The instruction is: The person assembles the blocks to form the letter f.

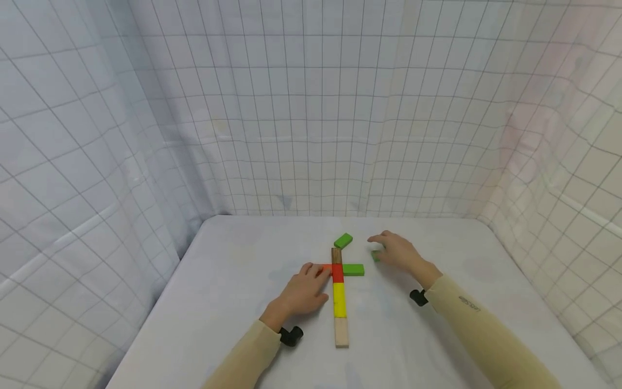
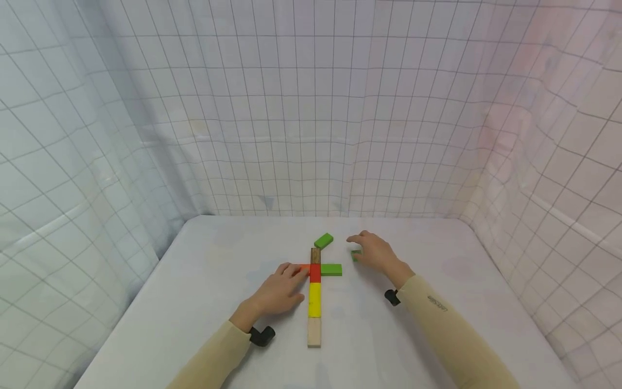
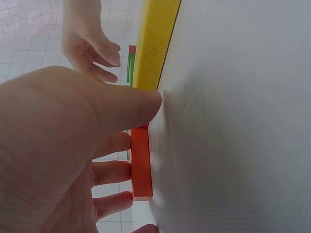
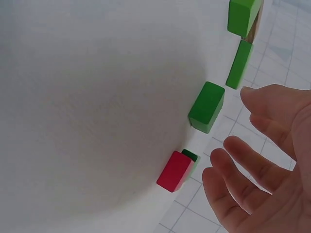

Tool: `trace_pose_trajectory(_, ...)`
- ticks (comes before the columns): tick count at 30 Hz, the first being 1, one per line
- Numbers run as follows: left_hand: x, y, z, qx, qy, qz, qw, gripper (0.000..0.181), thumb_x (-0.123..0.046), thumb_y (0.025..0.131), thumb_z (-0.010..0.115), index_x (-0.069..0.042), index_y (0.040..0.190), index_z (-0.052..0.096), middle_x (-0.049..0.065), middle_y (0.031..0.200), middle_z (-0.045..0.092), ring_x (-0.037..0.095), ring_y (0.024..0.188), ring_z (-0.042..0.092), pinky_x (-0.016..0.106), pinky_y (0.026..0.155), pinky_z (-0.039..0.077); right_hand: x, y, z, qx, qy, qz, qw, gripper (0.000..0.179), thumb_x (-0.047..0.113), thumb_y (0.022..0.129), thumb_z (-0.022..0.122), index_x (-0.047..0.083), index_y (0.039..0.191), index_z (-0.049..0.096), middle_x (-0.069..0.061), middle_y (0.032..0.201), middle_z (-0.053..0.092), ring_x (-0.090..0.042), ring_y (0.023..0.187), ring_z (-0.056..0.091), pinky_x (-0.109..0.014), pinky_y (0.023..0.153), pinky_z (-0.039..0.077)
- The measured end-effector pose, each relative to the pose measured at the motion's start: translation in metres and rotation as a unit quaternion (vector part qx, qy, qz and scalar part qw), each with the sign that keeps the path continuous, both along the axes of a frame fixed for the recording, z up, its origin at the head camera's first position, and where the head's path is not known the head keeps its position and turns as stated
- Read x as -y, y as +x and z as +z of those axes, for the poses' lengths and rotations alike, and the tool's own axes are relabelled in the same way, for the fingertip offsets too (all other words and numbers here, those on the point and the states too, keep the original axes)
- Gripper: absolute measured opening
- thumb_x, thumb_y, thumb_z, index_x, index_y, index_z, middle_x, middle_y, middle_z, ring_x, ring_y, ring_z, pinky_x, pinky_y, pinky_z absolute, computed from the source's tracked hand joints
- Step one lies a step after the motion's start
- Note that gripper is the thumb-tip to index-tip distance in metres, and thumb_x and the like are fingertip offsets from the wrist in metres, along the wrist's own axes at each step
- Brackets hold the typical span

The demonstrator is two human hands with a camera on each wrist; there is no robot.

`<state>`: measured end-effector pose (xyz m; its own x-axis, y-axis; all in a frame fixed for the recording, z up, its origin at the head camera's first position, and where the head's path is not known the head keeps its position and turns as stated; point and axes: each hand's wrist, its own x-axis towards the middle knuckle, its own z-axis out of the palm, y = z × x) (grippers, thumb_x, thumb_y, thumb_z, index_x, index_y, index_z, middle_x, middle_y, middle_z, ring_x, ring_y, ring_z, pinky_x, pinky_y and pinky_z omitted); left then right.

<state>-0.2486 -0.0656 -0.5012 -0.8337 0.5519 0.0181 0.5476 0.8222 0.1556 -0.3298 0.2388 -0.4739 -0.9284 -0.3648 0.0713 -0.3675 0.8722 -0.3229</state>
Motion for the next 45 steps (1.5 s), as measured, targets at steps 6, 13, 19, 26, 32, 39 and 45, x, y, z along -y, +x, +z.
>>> trace_pose_trajectory(6, -0.002, 0.003, 0.001, -0.002, -0.001, 0.005, 1.0000, 0.065, -0.037, 0.097, 0.064, -0.014, 0.154, 0.043, 0.008, 0.152, 0.042, 0.033, 0.140, 0.034, 0.049, 0.105, 0.043, -0.003, 0.004, -0.015, 0.014, -0.003, -0.012, 0.9998, 0.049, 0.014, 0.089, 0.075, 0.015, 0.136, 0.064, -0.011, 0.127, 0.061, -0.025, 0.102, 0.060, -0.049, 0.091, 0.050)
trace_pose_trajectory(13, -0.003, 0.004, 0.004, -0.003, 0.003, 0.004, 1.0000, 0.065, -0.036, 0.097, 0.065, -0.013, 0.154, 0.043, 0.009, 0.152, 0.042, 0.033, 0.138, 0.035, 0.049, 0.104, 0.044, -0.005, 0.003, -0.019, 0.021, 0.000, -0.006, 0.9998, 0.044, 0.013, 0.088, 0.078, 0.007, 0.130, 0.067, -0.013, 0.124, 0.063, -0.027, 0.102, 0.061, -0.048, 0.090, 0.051)
trace_pose_trajectory(19, -0.003, 0.004, 0.004, -0.008, 0.005, 0.001, 1.0000, 0.064, -0.036, 0.097, 0.064, -0.013, 0.153, 0.044, 0.009, 0.151, 0.043, 0.033, 0.138, 0.035, 0.049, 0.104, 0.044, -0.008, 0.000, -0.017, 0.012, -0.010, 0.002, 0.9999, 0.036, 0.009, 0.086, 0.079, 0.004, 0.120, 0.072, -0.011, 0.114, 0.065, -0.018, 0.086, 0.060, -0.037, 0.075, 0.052)
trace_pose_trajectory(26, -0.003, 0.002, 0.002, -0.004, -0.003, 0.006, 1.0000, 0.065, -0.037, 0.097, 0.064, -0.015, 0.154, 0.042, 0.008, 0.153, 0.041, 0.033, 0.140, 0.034, 0.049, 0.105, 0.043, -0.007, 0.000, -0.019, 0.018, -0.019, -0.001, 0.9997, 0.034, 0.009, 0.086, 0.079, 0.005, 0.119, 0.073, -0.008, 0.109, 0.064, -0.015, 0.080, 0.056, -0.033, 0.071, 0.050)
trace_pose_trajectory(32, -0.001, 0.000, 0.000, -0.008, -0.003, 0.003, 1.0000, 0.065, -0.038, 0.097, 0.063, -0.015, 0.154, 0.042, 0.007, 0.152, 0.041, 0.032, 0.139, 0.034, 0.049, 0.104, 0.043, -0.007, 0.001, -0.018, 0.010, -0.020, -0.001, 0.9997, 0.034, 0.007, 0.085, 0.079, 0.004, 0.118, 0.074, -0.008, 0.107, 0.069, -0.016, 0.081, 0.058, -0.035, 0.073, 0.051)
trace_pose_trajectory(39, 0.000, -0.001, -0.001, -0.002, 0.000, -0.001, 1.0000, 0.066, -0.038, 0.098, 0.062, -0.015, 0.156, 0.040, 0.008, 0.153, 0.040, 0.032, 0.140, 0.032, 0.048, 0.104, 0.044, -0.006, 0.000, -0.021, 0.010, -0.021, -0.014, 0.9996, 0.037, 0.009, 0.087, 0.078, 0.003, 0.122, 0.072, -0.014, 0.120, 0.068, -0.018, 0.087, 0.061, -0.038, 0.077, 0.052)
trace_pose_trajectory(45, 0.000, 0.001, 0.000, 0.007, 0.003, -0.002, 1.0000, 0.066, -0.038, 0.099, 0.062, -0.015, 0.156, 0.039, 0.007, 0.153, 0.039, 0.032, 0.141, 0.032, 0.048, 0.104, 0.043, -0.007, 0.001, -0.023, 0.021, -0.027, -0.020, 0.9992, 0.039, 0.009, 0.088, 0.078, 0.002, 0.125, 0.070, -0.013, 0.117, 0.067, -0.017, 0.084, 0.058, -0.036, 0.073, 0.051)
